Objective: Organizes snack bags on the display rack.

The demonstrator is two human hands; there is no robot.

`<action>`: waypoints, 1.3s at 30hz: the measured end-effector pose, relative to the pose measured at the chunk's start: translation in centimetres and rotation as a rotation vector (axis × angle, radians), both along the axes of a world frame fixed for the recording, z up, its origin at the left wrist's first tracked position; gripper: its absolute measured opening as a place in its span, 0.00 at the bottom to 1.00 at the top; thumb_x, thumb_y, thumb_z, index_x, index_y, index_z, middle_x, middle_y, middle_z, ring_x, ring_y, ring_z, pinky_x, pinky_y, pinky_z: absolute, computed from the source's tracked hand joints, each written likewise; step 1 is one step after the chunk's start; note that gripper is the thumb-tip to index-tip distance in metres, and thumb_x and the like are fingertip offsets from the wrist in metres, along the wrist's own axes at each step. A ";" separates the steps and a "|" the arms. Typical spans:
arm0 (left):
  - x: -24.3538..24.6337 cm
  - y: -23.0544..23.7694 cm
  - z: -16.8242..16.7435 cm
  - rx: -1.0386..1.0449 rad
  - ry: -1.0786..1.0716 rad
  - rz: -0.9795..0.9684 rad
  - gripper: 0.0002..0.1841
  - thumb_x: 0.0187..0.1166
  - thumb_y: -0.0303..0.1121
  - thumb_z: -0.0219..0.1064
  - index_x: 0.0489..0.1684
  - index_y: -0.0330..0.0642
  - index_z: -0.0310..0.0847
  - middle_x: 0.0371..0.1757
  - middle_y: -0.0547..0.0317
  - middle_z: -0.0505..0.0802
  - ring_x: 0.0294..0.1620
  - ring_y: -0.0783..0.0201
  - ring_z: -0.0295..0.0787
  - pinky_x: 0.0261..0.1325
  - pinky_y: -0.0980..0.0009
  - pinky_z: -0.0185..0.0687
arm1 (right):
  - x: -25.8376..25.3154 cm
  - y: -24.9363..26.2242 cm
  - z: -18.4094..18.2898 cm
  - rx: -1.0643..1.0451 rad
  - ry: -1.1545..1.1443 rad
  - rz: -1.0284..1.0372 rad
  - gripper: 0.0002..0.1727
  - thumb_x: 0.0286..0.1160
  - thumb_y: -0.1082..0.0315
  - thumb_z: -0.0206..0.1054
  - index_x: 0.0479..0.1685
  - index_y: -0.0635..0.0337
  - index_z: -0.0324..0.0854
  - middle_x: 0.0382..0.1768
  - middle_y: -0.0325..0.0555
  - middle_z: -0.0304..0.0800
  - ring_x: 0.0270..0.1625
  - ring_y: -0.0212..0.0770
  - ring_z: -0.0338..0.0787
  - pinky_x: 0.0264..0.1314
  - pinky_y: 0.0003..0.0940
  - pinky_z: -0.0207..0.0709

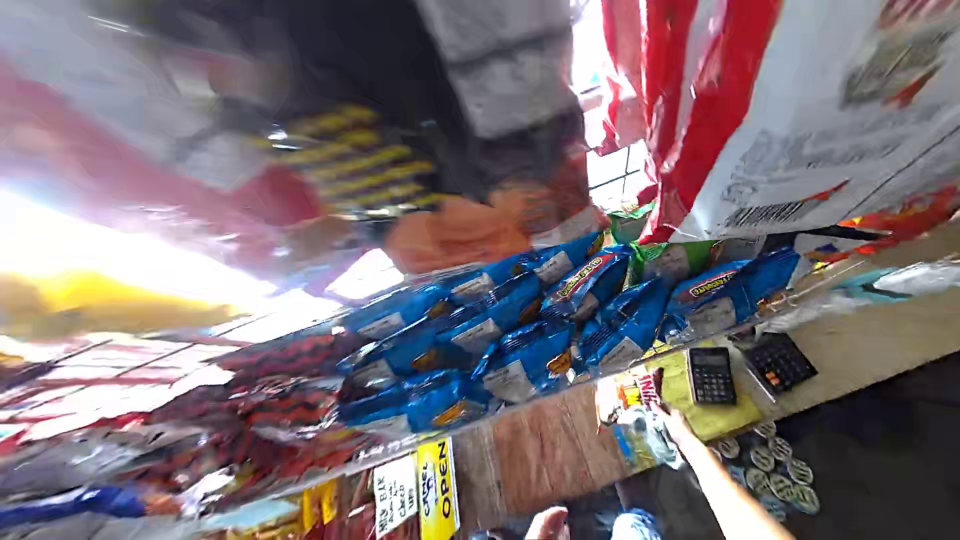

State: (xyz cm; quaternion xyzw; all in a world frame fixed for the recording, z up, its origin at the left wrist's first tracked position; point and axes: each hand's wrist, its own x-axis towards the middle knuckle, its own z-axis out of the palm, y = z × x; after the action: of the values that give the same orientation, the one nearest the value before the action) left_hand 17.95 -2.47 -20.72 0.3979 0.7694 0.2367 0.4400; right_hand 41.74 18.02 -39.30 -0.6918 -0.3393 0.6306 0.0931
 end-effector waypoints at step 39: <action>-4.2 -4.0 20.9 0.460 -0.119 1.125 0.22 0.95 0.30 0.40 0.77 0.22 0.63 0.62 0.41 0.84 0.58 0.68 0.83 0.65 0.70 0.79 | -25.9 -14.8 35.6 1.290 0.770 0.798 0.18 0.75 0.63 0.65 0.58 0.59 0.92 0.60 0.53 0.93 0.66 0.55 0.90 0.69 0.53 0.81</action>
State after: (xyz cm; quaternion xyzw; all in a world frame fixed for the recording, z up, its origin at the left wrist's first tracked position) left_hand 13.72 -6.44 0.18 0.0013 0.7648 0.6147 0.1927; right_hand 15.88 3.24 -3.68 -0.0687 -0.7955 0.4908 0.3488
